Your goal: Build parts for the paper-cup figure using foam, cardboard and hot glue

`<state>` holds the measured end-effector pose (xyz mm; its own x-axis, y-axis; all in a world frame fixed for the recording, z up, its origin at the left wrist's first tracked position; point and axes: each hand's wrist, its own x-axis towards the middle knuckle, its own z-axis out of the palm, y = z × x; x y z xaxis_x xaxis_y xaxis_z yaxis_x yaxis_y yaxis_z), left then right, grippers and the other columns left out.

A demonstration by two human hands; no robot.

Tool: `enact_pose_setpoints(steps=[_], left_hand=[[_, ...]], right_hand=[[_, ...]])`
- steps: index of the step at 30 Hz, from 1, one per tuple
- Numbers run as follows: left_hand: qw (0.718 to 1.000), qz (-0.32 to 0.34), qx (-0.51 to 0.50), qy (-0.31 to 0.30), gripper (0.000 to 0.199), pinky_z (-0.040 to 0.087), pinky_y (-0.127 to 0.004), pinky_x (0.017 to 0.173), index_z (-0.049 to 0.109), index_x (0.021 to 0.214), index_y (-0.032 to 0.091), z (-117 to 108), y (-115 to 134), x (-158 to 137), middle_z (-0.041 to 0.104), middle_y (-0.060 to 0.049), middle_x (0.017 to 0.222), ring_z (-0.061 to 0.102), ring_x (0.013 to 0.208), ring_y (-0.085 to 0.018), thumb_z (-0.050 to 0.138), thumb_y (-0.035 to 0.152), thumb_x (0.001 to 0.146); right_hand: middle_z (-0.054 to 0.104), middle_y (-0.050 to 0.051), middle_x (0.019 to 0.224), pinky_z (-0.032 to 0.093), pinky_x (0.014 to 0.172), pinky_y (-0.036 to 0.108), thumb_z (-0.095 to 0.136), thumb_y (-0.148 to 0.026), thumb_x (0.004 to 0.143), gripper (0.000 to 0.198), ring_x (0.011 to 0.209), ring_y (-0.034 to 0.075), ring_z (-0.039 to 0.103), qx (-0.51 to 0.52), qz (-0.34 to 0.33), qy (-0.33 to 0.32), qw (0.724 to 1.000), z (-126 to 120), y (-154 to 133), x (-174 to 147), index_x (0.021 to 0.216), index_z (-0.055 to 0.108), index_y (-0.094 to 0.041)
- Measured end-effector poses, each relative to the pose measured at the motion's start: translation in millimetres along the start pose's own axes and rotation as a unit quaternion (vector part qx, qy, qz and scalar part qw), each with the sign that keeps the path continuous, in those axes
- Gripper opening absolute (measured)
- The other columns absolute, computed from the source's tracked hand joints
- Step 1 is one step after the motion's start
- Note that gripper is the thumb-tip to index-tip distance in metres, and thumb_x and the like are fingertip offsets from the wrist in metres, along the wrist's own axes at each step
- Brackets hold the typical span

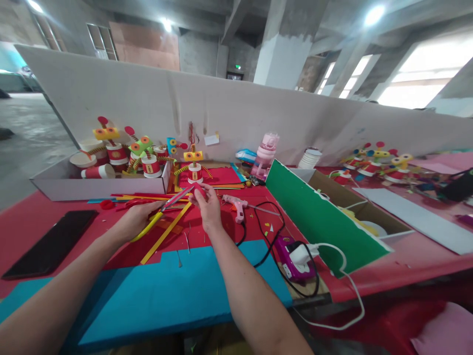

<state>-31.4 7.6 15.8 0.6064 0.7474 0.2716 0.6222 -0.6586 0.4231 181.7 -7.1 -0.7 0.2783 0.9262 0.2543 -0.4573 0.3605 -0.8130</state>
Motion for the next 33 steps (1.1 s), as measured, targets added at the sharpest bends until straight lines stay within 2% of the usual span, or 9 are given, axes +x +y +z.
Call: enact_pose_setpoints(steps=[3, 8, 13, 17, 24, 33], left_hand=[[1.000, 0.000, 0.008, 0.008, 0.045, 0.045, -0.023, 0.067, 0.055, 0.127, 0.020, -0.9, 1.0, -0.1, 0.071, -0.008, 0.103, 0.066, 0.081, -0.021, 0.045, 0.024, 0.083], [1.000, 0.002, 0.024, 0.003, 0.040, 0.041, -0.023, 0.061, 0.058, 0.121, 0.017, -0.3, -0.5, 0.2, 0.071, -0.008, 0.091, 0.063, 0.071, -0.019, 0.043, 0.029, 0.086], [0.999, 0.002, 0.034, -0.004, 0.035, 0.039, -0.023, 0.060, 0.061, 0.113, 0.016, -1.2, 0.8, -0.1, 0.071, -0.009, 0.089, 0.063, 0.072, -0.019, 0.043, 0.029, 0.086], [0.999, -0.003, 0.050, -0.007, 0.037, 0.039, -0.023, 0.060, 0.059, 0.117, 0.016, -2.1, 1.4, -0.3, 0.071, -0.008, 0.087, 0.062, 0.069, -0.019, 0.043, 0.029, 0.086], [1.000, 0.002, 0.014, 0.000, 0.044, 0.047, -0.029, 0.079, 0.051, 0.129, 0.020, 3.9, -5.5, 1.4, 0.066, -0.010, 0.118, 0.064, 0.100, -0.026, 0.042, 0.030, 0.087], [1.000, -0.003, 0.010, -0.017, 0.043, 0.048, -0.029, 0.078, 0.055, 0.126, 0.018, 1.8, 0.6, 0.3, 0.068, -0.012, 0.114, 0.065, 0.100, -0.027, 0.042, 0.030, 0.087]], right_hand=[[0.065, -0.004, 0.079, 0.056, 0.082, 0.035, 0.064, -0.040, 0.078, 0.026, 0.072, 0.013, 0.067, 0.033, 0.006, -0.013, 0.999, 0.2, -2.2, -0.1, 0.098, 0.057, -0.025], [0.065, -0.006, 0.078, 0.056, 0.083, 0.035, 0.070, -0.037, 0.074, 0.028, 0.071, 0.013, 0.067, 0.051, 0.020, -0.017, 0.998, 0.4, -4.6, -0.3, 0.095, 0.056, -0.025], [0.064, -0.006, 0.079, 0.057, 0.082, 0.035, 0.071, -0.037, 0.073, 0.029, 0.071, 0.013, 0.068, 0.047, 0.022, -0.012, 0.999, 0.1, -5.0, 0.8, 0.095, 0.056, -0.025], [0.064, -0.005, 0.081, 0.057, 0.081, 0.035, 0.070, -0.036, 0.073, 0.028, 0.070, 0.012, 0.067, 0.041, 0.011, -0.015, 0.999, -0.8, -5.1, 1.6, 0.095, 0.057, -0.024], [0.065, -0.004, 0.082, 0.056, 0.084, 0.034, 0.071, -0.036, 0.073, 0.029, 0.075, 0.013, 0.067, 0.007, 0.008, -0.022, 1.000, -1.6, -1.1, -0.1, 0.097, 0.059, -0.024], [0.066, -0.002, 0.089, 0.056, 0.084, 0.034, 0.071, -0.033, 0.072, 0.029, 0.076, 0.012, 0.066, 0.005, -0.001, -0.020, 1.000, -2.8, 2.3, 0.8, 0.096, 0.059, -0.024]])
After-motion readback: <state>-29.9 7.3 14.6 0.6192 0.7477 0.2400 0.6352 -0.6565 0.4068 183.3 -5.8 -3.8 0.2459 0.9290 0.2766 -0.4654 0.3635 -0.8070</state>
